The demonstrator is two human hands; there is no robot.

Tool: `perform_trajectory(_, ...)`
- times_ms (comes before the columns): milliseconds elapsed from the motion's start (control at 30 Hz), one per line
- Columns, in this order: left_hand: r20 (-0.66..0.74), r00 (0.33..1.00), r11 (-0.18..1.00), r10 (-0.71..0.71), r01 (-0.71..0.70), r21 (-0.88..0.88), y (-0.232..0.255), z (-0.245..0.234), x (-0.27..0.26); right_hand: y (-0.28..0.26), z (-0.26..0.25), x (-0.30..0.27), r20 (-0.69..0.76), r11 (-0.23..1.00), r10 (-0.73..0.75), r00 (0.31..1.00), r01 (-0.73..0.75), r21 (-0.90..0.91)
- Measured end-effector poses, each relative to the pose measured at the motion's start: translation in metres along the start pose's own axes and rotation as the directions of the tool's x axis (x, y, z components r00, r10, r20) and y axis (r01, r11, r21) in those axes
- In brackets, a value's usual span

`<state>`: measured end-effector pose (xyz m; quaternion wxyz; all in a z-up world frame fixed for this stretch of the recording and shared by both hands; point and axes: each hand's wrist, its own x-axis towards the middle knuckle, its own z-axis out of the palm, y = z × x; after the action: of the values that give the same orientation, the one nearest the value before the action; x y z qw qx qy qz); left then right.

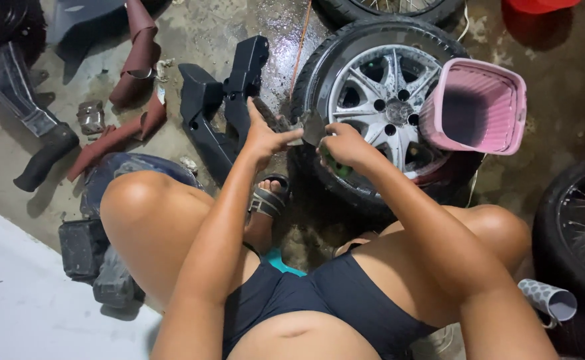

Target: The person sits on the floor and uses a scraper to remove rust and old paint from a metal motorcycle part. They repeatedly scrape the same area, occasionally adjusting their grip and the part's position.

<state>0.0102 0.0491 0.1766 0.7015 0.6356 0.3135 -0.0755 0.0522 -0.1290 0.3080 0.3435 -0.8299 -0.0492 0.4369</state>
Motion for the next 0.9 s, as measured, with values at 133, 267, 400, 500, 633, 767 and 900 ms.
perform_trajectory(133, -0.083, 0.996, 0.995, -0.043, 0.034, -0.097, 0.006, 0.006, -0.003, 0.042, -0.001, 0.052, -0.026, 0.978, 0.012, 1.000, -0.007, 0.207)
perform_trajectory(267, -0.125, 0.992, 0.997, -0.001, 0.010, 0.071, 0.002, 0.012, 0.001, 0.034, 0.000, 0.045, -0.006, 0.953, 0.060, 0.998, -0.055, 0.297)
perform_trajectory(400, -0.199, 0.976, 0.988, 0.090, -0.063, 0.141, -0.024, 0.031, 0.017, 0.043, 0.006, 0.055, 0.008, 0.913, 0.125, 0.992, -0.118, 0.390)
perform_trajectory(500, -0.266, 0.958, 0.994, 0.105, -0.098, 0.037, -0.044, 0.038, 0.003, 0.042, 0.012, 0.047, -0.007, 0.936, 0.124, 0.992, -0.115, 0.334)
perform_trajectory(633, -0.278, 0.959, 0.992, 0.049, -0.079, -0.101, -0.017, 0.061, -0.042, 0.059, 0.032, 0.064, -0.064, 0.938, 0.143, 0.988, -0.114, 0.326)
perform_trajectory(767, -0.349, 0.937, 0.976, 0.036, -0.107, -0.187, -0.037, 0.064, -0.025, 0.065, 0.049, 0.068, -0.169, 0.964, 0.062, 0.984, -0.015, 0.267)
perform_trajectory(900, -0.335, 0.942, 0.945, -0.028, -0.085, -0.316, -0.035, 0.056, -0.029, 0.057, 0.057, 0.035, -0.165, 0.985, 0.026, 0.986, 0.003, 0.174)
